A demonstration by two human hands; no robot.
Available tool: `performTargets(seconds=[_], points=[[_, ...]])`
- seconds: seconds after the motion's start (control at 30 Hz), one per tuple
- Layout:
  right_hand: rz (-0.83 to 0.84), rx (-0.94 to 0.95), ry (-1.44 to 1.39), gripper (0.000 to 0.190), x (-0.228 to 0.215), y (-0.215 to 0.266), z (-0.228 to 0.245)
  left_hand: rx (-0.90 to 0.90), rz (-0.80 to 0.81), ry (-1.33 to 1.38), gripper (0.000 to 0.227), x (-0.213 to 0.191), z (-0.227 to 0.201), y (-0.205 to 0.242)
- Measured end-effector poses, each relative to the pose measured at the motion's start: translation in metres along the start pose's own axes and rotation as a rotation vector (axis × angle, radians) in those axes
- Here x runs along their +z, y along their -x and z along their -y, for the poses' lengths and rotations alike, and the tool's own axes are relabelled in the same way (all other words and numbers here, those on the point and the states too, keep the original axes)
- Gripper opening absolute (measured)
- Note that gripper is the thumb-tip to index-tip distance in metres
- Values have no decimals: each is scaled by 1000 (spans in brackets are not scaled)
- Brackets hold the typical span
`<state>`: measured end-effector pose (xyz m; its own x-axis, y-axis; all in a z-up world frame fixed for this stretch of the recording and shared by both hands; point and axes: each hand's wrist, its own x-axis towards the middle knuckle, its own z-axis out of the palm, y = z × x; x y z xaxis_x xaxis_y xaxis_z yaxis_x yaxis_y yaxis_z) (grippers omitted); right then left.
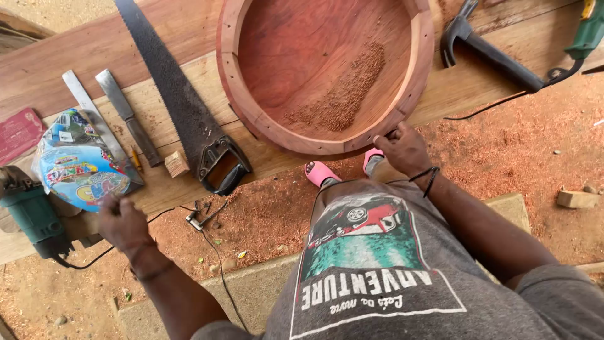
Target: The person works on a large round wooden bowl-shaped piece on a workbench. They use pliers to pull small nails or tacks out of the rim, hold a nail with one hand and drive it with a hammer, then pick up a power drill and position it at the rim as the clip ends.
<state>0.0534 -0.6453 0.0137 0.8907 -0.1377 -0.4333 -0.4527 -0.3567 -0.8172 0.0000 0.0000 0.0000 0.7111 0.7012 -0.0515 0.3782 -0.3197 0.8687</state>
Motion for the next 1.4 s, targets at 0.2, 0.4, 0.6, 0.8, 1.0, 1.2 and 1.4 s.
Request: performTargets(seconds=[0.2, 0.4, 0.6, 0.8, 1.0, 1.2, 1.4], points=[[127, -126, 165, 34, -30, 7, 10, -105, 191, 372, 18, 56, -63, 121], [-274, -518, 648, 23, -168, -92, -17, 7, 825, 431, 9, 164, -183, 196], [-169, -333, 906, 72, -206, -127, -20, -95, 1011, 558, 10, 228, -208, 243], [-326, -547, 689, 53, -214, -161, -39, -198, 889, 550, 18, 241, -212, 283], [-387, -474, 929, 66, -258, -280, -9, -304, 809, 580, 22, 255, -226, 315], [-3, -192, 1051, 56, -280, -319, 21, -272, 760, 610, 22, 259, -258, 333], [-10, -426, 1025, 31, -303, -326, 13, -290, 855, 723, 20, 262, -269, 344]])
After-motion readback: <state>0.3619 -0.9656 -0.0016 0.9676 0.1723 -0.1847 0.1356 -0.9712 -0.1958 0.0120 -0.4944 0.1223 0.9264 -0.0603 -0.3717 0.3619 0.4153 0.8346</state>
